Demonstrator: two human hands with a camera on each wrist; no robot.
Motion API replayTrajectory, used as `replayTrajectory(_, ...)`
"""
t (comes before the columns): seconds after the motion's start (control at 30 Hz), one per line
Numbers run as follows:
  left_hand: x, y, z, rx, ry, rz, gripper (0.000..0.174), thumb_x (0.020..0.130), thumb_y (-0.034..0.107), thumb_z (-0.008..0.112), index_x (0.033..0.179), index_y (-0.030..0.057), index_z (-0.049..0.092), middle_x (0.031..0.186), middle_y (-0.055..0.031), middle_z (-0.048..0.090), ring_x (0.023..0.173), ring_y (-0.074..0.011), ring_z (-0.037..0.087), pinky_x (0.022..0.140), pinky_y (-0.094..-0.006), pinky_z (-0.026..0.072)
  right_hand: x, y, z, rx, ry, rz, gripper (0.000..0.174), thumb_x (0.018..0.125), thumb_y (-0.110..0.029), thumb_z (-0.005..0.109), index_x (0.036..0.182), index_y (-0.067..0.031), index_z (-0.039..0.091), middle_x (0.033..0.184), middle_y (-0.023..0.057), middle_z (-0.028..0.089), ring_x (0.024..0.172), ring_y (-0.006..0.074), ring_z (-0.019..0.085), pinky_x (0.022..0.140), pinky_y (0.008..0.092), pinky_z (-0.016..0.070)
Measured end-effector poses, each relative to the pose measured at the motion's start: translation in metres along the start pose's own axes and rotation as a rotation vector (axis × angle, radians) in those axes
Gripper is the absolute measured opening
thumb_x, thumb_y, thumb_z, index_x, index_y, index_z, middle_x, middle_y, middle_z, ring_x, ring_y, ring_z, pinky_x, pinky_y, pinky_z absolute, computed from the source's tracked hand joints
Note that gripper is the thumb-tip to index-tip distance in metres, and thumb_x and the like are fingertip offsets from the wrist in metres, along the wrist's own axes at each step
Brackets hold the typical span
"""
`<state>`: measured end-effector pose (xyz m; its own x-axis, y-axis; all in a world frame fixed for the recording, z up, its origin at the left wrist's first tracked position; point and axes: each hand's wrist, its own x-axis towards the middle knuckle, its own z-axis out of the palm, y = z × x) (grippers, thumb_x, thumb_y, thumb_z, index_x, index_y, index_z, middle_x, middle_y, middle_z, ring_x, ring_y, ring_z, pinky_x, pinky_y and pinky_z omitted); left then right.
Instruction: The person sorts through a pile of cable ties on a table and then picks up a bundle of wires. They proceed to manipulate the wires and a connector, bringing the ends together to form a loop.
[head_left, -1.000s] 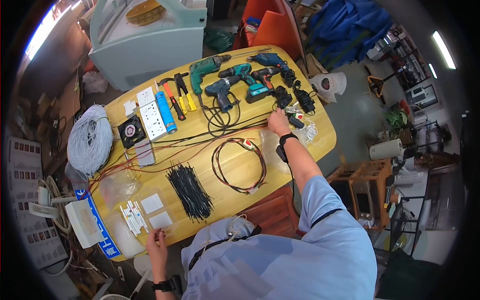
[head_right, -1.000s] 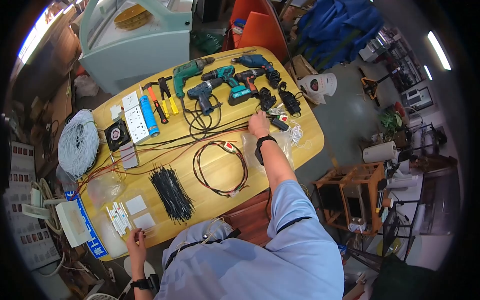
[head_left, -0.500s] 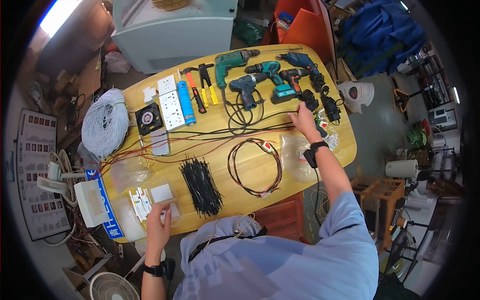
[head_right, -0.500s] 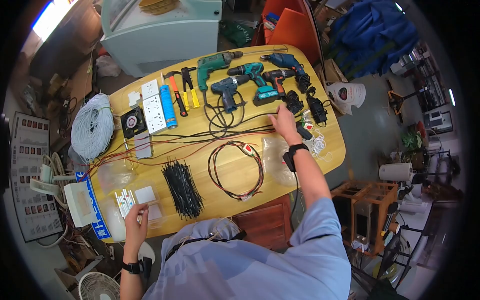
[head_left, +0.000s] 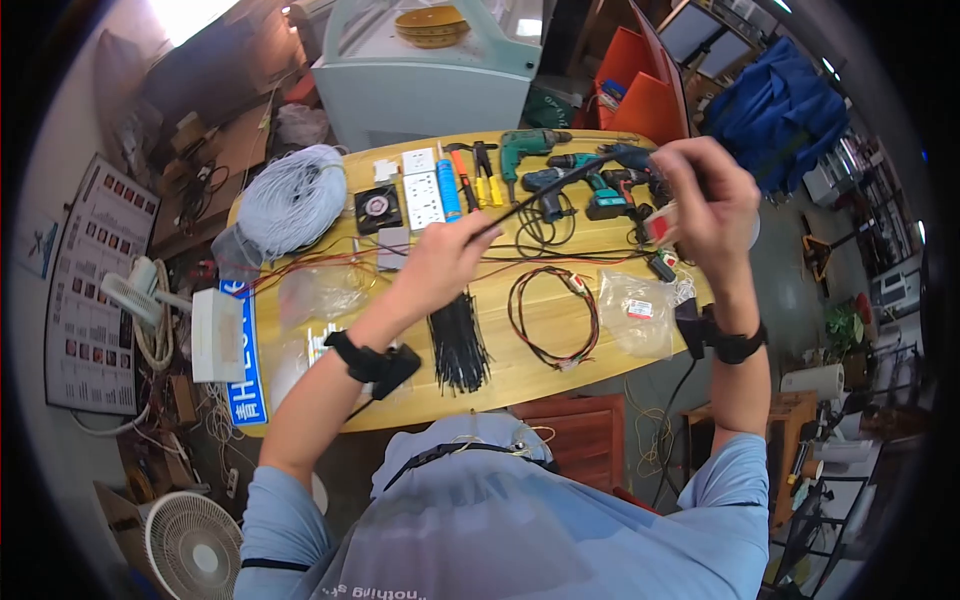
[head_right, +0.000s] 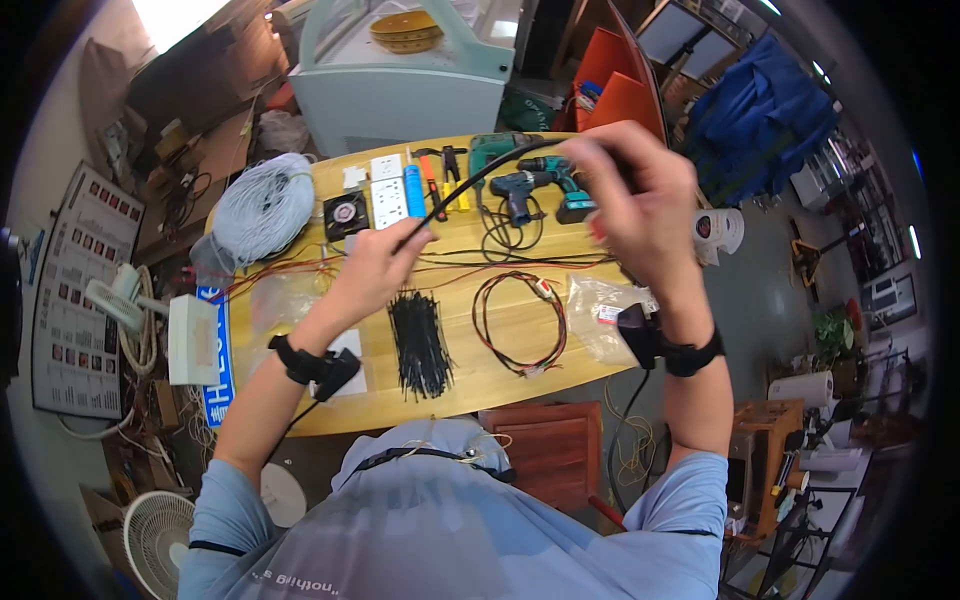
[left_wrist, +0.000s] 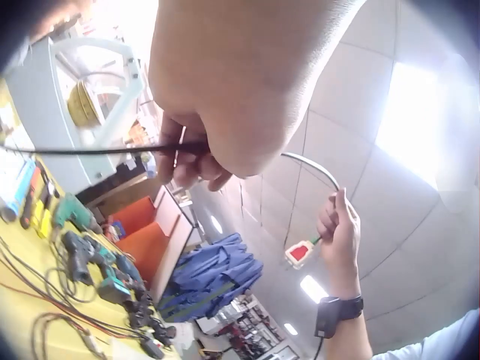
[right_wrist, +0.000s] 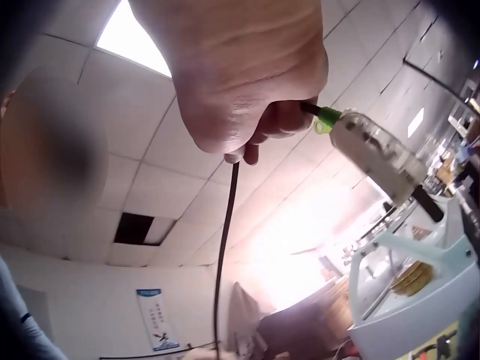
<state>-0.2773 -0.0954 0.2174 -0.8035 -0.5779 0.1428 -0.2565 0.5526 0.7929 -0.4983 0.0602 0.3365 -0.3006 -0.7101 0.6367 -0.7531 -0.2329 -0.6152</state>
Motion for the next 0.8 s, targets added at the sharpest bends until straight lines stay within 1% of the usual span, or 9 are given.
replayTrajectory(0.03, -0.017, -0.027, -0.007, 0.058, 0.162, 0.246, 0.019, 0.094, 0.014, 0.064, 0.098, -0.0039, 0.067, 0.077, -0.0141, 0.068, 0.066, -0.0254, 0.065, 0.064, -0.0318, 0.05, 0.0, 0.004, -0.007, -0.003, 0.089, -0.032, 0.014, 0.093, -0.012, 0.068, 0.096, 0.0009, 0.071, 0.073, -0.0044, 0.064, 0.063, 0.0007, 0.054, 0.055, 0.0176, 0.0408)
replayTrajectory(0.13, -0.08, -0.06, -0.069, 0.08, 0.194, 0.182, 0.019, 0.095, 0.016, 0.062, 0.099, -0.0018, 0.067, 0.077, -0.0176, 0.065, 0.066, -0.0256, 0.062, 0.063, -0.0358, 0.0479, -0.007, 0.032, -0.037, -0.07, 0.317, -0.08, 0.018, 0.096, -0.016, 0.066, 0.099, 0.0006, 0.072, 0.069, -0.0078, 0.058, 0.064, -0.0031, 0.048, 0.053, 0.0156, 0.0352)
replayTrajectory(0.23, -0.139, -0.086, -0.135, 0.181, 0.288, 0.039, 0.019, 0.094, 0.014, 0.062, 0.1, -0.0036, 0.066, 0.08, -0.0135, 0.067, 0.072, -0.0195, 0.063, 0.069, -0.0307, 0.0485, -0.028, 0.07, -0.084, 0.031, 0.501, 0.228, 0.025, 0.097, -0.027, 0.066, 0.095, -0.0025, 0.071, 0.063, -0.0089, 0.045, 0.053, -0.0006, 0.034, 0.047, 0.0191, 0.0206)
replayTrajectory(0.37, -0.204, -0.102, -0.201, 0.184, 0.371, -0.02, 0.018, 0.096, 0.012, 0.06, 0.091, -0.0049, 0.063, 0.083, -0.0051, 0.066, 0.081, -0.0098, 0.059, 0.072, -0.0275, 0.0457, -0.043, 0.055, -0.105, 0.136, 0.627, 0.238, 0.025, 0.099, -0.027, 0.064, 0.096, -0.002, 0.068, 0.062, -0.0078, 0.041, 0.053, 0.0011, 0.032, 0.048, 0.0198, 0.0229)
replayTrajectory(0.5, -0.24, -0.097, -0.228, 0.131, 0.525, -0.213, 0.024, 0.099, 0.017, 0.059, 0.087, -0.0037, 0.064, 0.073, 0.004, 0.055, 0.072, -0.0016, 0.047, 0.063, -0.021, 0.0378, -0.047, -0.014, -0.079, 0.273, 0.448, 0.254, 0.027, 0.103, -0.026, 0.056, 0.103, -0.0002, 0.065, 0.069, -0.0068, 0.043, 0.057, 0.0007, 0.031, 0.049, 0.0193, 0.0235)
replayTrajectory(0.6, -0.24, -0.092, -0.225, 0.098, 0.6, -0.216, 0.024, 0.099, 0.018, 0.06, 0.088, -0.0032, 0.065, 0.071, 0.0048, 0.055, 0.069, -0.0012, 0.047, 0.061, -0.0207, 0.0369, -0.054, -0.069, -0.044, 0.3, -0.156, 0.103, 0.024, 0.104, -0.017, 0.051, 0.107, 0.0027, 0.065, 0.097, 0.0022, 0.058, 0.066, 0.0011, 0.044, 0.058, 0.0157, 0.0321)
replayTrajectory(0.7, -0.222, -0.064, -0.2, 0.068, 0.542, -0.112, 0.023, 0.1, 0.018, 0.058, 0.091, -0.0016, 0.066, 0.072, 0.0053, 0.053, 0.067, -0.0018, 0.044, 0.058, -0.0206, 0.0349, -0.055, -0.128, 0.026, 0.263, -0.521, -0.044, 0.013, 0.093, -0.003, 0.058, 0.098, 0.0052, 0.066, 0.111, 0.0127, 0.06, 0.101, 0.0187, 0.06, 0.087, 0.0317, 0.0492)
replayTrajectory(0.73, -0.212, -0.054, -0.189, 0.041, 0.506, -0.012, 0.022, 0.1, 0.018, 0.057, 0.093, -0.0002, 0.067, 0.073, 0.0068, 0.052, 0.065, -0.0016, 0.042, 0.056, -0.0203, 0.0325, -0.051, -0.135, 0.052, 0.248, -0.588, -0.241, 0.011, 0.091, -0.003, 0.061, 0.097, 0.0049, 0.067, 0.115, 0.0143, 0.061, 0.1, 0.0191, 0.062, 0.084, 0.0327, 0.0511)
replayTrajectory(0.8, -0.204, -0.015, -0.168, -0.041, 0.374, -0.064, 0.022, 0.101, 0.015, 0.054, 0.096, -0.0017, 0.066, 0.074, 0.0038, 0.054, 0.067, -0.0036, 0.046, 0.059, -0.0212, 0.037, -0.052, -0.155, 0.095, 0.142, -0.646, -0.266, 0.014, 0.091, -0.012, 0.067, 0.095, 0.0009, 0.069, 0.122, 0.0165, 0.061, 0.099, 0.0242, 0.066, 0.081, 0.0328, 0.0523)
